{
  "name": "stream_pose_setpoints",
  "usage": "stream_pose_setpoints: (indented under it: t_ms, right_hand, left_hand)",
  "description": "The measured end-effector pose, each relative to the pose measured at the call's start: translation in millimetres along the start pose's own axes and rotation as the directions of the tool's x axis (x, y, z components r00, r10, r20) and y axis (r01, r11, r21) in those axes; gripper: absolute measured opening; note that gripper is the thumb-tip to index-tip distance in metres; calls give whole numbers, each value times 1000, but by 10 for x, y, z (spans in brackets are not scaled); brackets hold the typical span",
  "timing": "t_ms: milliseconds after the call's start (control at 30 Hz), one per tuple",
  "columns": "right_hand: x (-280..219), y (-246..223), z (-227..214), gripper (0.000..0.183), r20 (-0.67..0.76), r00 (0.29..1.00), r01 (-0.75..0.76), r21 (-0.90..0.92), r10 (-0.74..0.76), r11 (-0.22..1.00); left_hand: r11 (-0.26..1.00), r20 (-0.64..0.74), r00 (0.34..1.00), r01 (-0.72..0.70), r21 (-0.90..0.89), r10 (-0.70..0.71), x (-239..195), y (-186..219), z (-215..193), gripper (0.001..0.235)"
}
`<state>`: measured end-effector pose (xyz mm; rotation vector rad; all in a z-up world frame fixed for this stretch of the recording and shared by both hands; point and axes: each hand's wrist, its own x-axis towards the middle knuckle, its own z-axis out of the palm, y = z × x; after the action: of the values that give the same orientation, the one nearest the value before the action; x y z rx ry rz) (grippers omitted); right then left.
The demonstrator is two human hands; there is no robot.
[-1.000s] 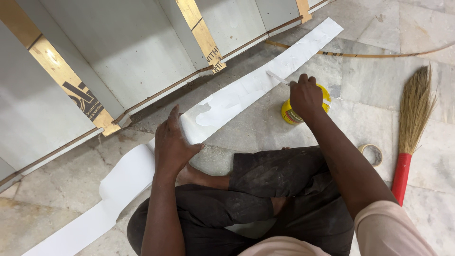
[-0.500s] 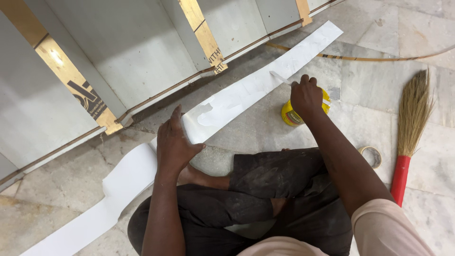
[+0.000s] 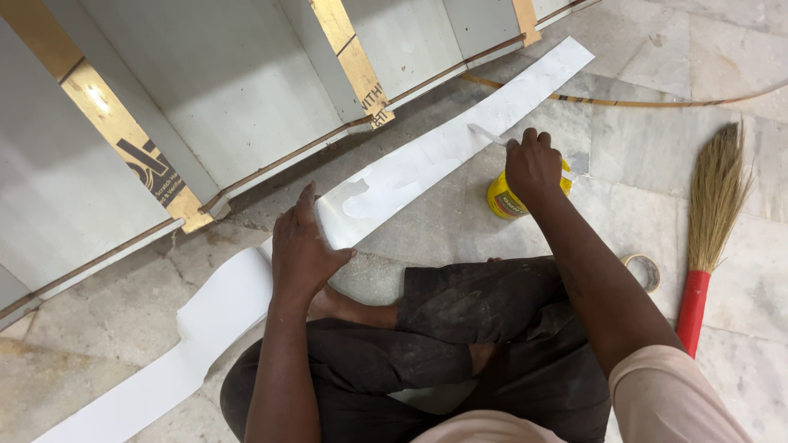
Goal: The person sits on the floor and uses a small brush to apply white adhesive from a yellow container onto a long white strip. The person repeatedly dips the brush into the container and spreads the adhesive along the strip's surface.
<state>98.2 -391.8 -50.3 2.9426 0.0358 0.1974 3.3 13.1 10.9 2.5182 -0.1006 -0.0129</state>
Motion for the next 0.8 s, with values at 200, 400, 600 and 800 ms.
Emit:
stream_pose_setpoints:
  t_ms: [200,400,600,800]
  right_hand:
    - [36,-44,32,17,15,1000,27,23,-27,999]
    - [69,-57,-19,20,23,1000,-6,71,4,997]
    - [43,-66,-113,26,146,989,-43,100,28,994]
    - [-201,571,-592,29,118,989,-106,112,93,988]
  left_hand:
    - [1000,-15,1000,-18,19,18,-1,13,-5,126]
    - [999,36,999,30,24,-31,-9,26,-12,125]
    - [999,31,999,24,39,-25,4,17,-3,129]
    - [1000,24,1000,8,8,-9,-29,-1,-9,125]
